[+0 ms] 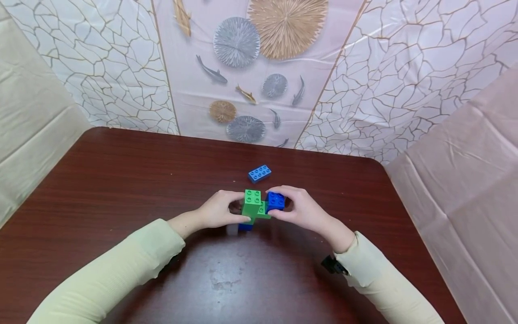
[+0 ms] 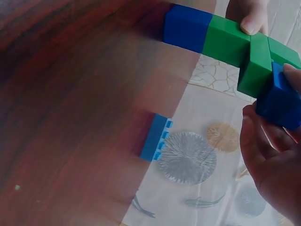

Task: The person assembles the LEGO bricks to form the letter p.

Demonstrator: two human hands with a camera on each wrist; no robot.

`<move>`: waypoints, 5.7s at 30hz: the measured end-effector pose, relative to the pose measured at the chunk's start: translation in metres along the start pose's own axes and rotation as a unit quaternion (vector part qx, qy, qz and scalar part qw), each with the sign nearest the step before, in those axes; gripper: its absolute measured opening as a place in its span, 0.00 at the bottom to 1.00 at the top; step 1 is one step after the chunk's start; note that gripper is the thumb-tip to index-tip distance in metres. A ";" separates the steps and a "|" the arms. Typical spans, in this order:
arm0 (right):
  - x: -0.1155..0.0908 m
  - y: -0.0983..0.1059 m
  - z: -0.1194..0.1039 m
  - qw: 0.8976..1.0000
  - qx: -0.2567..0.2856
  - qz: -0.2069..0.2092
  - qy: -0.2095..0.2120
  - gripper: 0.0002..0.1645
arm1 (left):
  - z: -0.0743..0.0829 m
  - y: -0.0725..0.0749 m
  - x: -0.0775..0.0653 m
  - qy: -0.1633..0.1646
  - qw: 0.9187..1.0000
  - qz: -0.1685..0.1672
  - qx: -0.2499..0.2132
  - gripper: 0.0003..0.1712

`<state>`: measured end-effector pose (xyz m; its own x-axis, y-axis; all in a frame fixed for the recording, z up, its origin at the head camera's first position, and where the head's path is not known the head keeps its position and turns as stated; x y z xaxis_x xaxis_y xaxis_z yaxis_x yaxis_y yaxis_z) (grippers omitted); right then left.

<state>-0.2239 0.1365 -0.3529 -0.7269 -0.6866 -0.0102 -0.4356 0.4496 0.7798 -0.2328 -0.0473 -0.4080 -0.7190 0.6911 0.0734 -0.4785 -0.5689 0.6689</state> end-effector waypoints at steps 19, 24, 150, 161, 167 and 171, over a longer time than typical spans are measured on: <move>0.001 0.000 0.000 1.000 0.017 -0.006 0.009 0.28 | 0.012 0.005 -0.002 0.005 0.998 0.036 0.053 0.26; 0.000 0.004 -0.003 1.000 -0.009 -0.011 0.019 0.30 | 0.012 0.005 0.001 -0.012 0.998 0.047 0.039 0.22; 0.070 0.030 0.102 0.977 0.062 0.070 -0.191 0.22 | 0.006 0.001 0.000 -0.001 0.999 0.054 0.006 0.20; 0.051 0.038 0.090 0.980 0.053 0.072 -0.176 0.23 | 0.006 0.001 0.000 0.003 0.999 0.051 0.004 0.21; 0.042 0.040 0.076 0.983 0.051 0.075 -0.157 0.24 | 0.005 0.001 -0.002 0.006 0.999 0.051 0.001 0.21; 0.037 0.041 0.065 0.986 0.047 0.084 -0.140 0.23 | 0.006 0.000 -0.003 0.006 0.999 0.053 0.004 0.21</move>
<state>-0.3032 0.1665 -0.3620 -0.9048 -0.4202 -0.0686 -0.3351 0.6036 0.7235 -0.2278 -0.0464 -0.4040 -0.7715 0.6218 0.1347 -0.3956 -0.6346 0.6640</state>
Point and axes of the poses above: each hand's wrist, its own x-axis towards the middle knuckle, its own y-axis out of the back of the hand, z = x × y, the point moved 5 cm from there along x, towards the middle knuckle, and after that the axes turned 9 degrees about -z, right-handed, at the moved point
